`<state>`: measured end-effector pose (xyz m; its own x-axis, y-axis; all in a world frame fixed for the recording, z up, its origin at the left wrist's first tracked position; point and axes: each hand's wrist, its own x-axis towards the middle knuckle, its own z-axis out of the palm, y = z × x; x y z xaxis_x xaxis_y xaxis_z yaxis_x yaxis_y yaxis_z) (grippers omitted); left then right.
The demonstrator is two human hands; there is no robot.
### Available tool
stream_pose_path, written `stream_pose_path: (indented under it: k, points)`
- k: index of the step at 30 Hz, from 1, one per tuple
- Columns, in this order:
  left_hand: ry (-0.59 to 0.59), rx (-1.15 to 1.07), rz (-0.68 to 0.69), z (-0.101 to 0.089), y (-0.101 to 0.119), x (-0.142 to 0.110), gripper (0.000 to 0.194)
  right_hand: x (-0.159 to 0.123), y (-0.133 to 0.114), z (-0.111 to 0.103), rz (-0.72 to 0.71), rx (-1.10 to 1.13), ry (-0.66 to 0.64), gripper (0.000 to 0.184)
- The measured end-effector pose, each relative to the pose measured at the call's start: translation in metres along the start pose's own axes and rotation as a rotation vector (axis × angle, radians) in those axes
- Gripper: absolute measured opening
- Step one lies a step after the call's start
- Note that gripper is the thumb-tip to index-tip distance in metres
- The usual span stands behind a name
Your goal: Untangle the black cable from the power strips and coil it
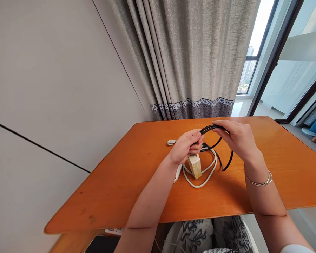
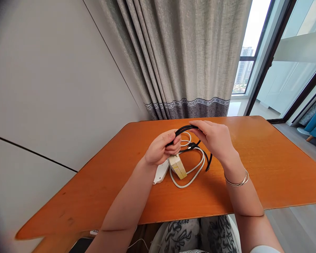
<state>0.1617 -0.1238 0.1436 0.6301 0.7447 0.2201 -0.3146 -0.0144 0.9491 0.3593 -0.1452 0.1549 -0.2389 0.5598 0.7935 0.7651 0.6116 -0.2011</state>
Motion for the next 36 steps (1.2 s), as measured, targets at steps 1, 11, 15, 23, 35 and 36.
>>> stream_pose_path:
  k: [1,11,15,23,35,36]
  points:
    - [0.003,-0.001,-0.01,0.0,0.001,0.0,0.053,0.0,0.001,0.0,0.006,-0.027,-0.006,0.026]
    - [0.0,-0.022,-0.045,0.002,0.002,-0.001,0.046,0.003,0.005,-0.004,0.121,0.206,-0.198,0.031]
    - [0.044,-0.216,-0.008,0.002,0.007,-0.001,0.044,0.007,0.003,-0.002,0.172,0.335,-0.191,0.037]
    - [0.386,-0.526,0.201,0.001,0.035,-0.009,0.047,0.001,0.005,0.008,0.23,0.411,-0.45,0.063]
    - [0.551,-0.508,0.412,-0.016,0.046,-0.014,0.044,0.001,0.008,0.034,0.332,0.366,0.215,0.034]
    - [0.536,-0.497,0.397,-0.014,0.045,-0.014,0.044,0.0,0.008,0.036,0.324,0.345,0.298,0.034]
